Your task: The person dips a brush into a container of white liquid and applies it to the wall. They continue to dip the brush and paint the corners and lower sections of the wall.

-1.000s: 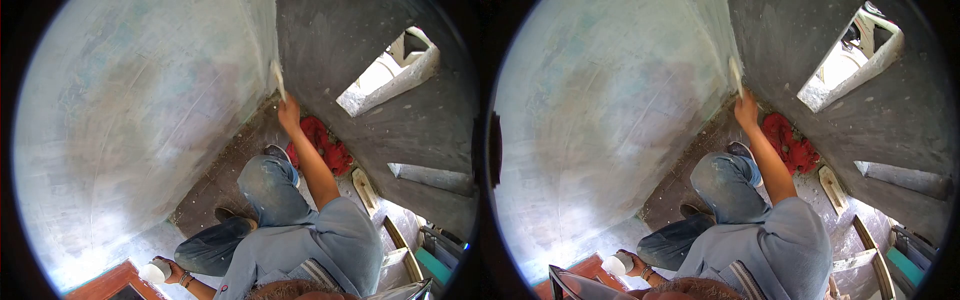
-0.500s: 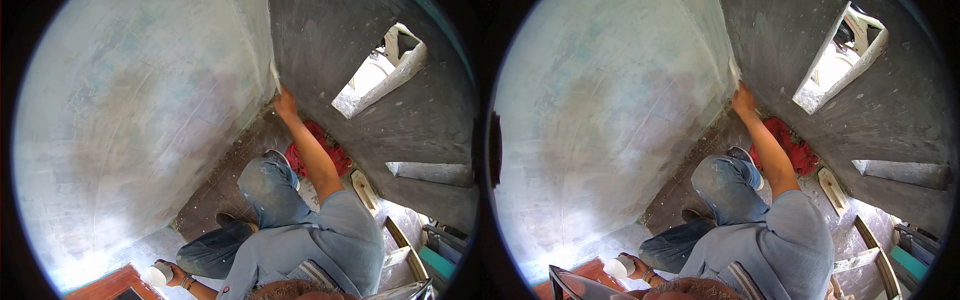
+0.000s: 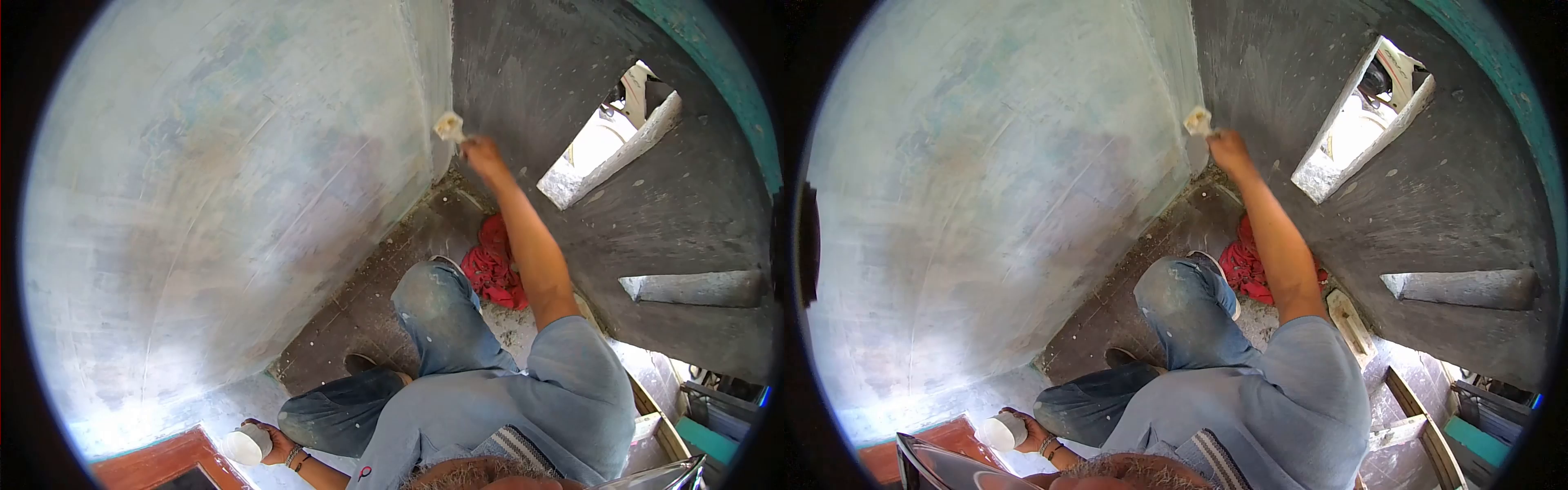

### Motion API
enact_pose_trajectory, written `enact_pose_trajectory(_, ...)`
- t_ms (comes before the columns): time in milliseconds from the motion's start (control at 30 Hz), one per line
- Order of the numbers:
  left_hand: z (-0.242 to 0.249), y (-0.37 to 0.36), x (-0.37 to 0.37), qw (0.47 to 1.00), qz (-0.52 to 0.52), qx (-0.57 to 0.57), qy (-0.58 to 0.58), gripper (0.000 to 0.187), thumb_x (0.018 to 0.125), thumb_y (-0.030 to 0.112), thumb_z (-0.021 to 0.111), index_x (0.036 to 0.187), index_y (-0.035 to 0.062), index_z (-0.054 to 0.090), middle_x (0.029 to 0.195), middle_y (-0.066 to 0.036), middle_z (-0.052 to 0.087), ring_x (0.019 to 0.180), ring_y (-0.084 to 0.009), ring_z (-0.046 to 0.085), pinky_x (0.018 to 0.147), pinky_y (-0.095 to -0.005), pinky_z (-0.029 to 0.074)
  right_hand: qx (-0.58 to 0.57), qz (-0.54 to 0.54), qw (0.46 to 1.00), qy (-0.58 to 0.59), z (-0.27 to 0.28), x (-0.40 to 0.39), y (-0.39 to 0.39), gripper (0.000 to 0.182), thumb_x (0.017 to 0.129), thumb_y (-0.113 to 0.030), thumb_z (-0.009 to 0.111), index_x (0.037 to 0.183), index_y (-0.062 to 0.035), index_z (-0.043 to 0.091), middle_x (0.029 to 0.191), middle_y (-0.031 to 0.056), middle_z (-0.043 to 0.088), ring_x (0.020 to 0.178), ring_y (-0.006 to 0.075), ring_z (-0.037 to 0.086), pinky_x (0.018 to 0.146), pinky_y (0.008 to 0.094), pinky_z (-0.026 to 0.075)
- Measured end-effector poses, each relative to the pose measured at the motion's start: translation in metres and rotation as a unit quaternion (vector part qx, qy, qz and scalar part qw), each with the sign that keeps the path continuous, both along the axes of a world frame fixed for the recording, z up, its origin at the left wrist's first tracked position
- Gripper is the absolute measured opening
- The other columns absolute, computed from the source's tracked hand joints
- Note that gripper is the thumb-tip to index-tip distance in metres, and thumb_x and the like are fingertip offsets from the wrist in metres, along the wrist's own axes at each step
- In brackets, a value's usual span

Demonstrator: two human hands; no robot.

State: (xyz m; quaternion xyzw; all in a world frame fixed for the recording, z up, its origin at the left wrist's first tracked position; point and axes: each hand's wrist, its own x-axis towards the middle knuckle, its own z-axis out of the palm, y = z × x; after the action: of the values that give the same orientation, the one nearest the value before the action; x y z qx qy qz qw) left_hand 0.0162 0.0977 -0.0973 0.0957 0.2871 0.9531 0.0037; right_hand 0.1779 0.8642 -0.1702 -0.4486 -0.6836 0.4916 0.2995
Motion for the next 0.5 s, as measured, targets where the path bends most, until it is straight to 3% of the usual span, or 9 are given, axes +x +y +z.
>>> enact_pose_trajectory(167, 0.0, 0.004, 0.0, 1.0, -0.015, 0.008, 0.008, 0.051, 0.09, 0.032, 0.051, 0.129, -0.0018, 0.046, 0.125, -0.021, 0.052, 0.119, -0.0353, 0.049, 0.087, -0.0449, 0.052, -0.052, 0.044, 0.989, 0.132, 0.137, 0.033, -0.004, 0.016, 0.087, -0.02, 0.054, 0.088, -0.0056, 0.061, 0.067, -0.0028, 0.051, 0.053, 0.0045, 0.038, 0.047, 0.021, 0.03)
enact_pose_trajectory(267, -0.001, -0.002, 0.002, 1.0, -0.011, 0.01, 0.0, 0.052, 0.089, 0.033, 0.051, 0.128, -0.0021, 0.046, 0.125, -0.021, 0.053, 0.118, -0.0354, 0.05, 0.087, -0.045, 0.052, -0.021, 0.037, 0.97, 0.239, 0.181, 0.05, -0.027, 0.019, 0.09, -0.02, 0.052, 0.098, -0.0054, 0.06, 0.069, -0.0038, 0.051, 0.052, 0.0024, 0.036, 0.046, 0.0188, 0.028)
enact_pose_trajectory(400, -0.002, -0.008, 0.006, 1.0, 0.014, 0.016, -0.018, 0.053, 0.089, 0.033, 0.052, 0.128, -0.0027, 0.046, 0.124, -0.021, 0.053, 0.118, -0.036, 0.05, 0.086, -0.045, 0.052, 0.004, -0.008, 0.948, 0.317, 0.168, 0.043, -0.03, 0.022, 0.093, -0.019, 0.049, 0.108, -0.0056, 0.058, 0.073, -0.0042, 0.052, 0.051, 0.0015, 0.034, 0.045, 0.0182, 0.027)
enact_pose_trajectory(500, -0.007, -0.017, 0.005, 0.999, 0.025, 0.019, -0.023, 0.053, 0.089, 0.033, 0.052, 0.128, -0.0028, 0.046, 0.124, -0.021, 0.053, 0.118, -0.0364, 0.05, 0.086, -0.0447, 0.052, -0.074, -0.033, 0.957, 0.279, 0.104, 0.038, -0.035, 0.02, 0.092, -0.02, 0.05, 0.099, -0.0055, 0.061, 0.07, -0.0028, 0.051, 0.057, 0.0035, 0.041, 0.049, 0.0207, 0.032)
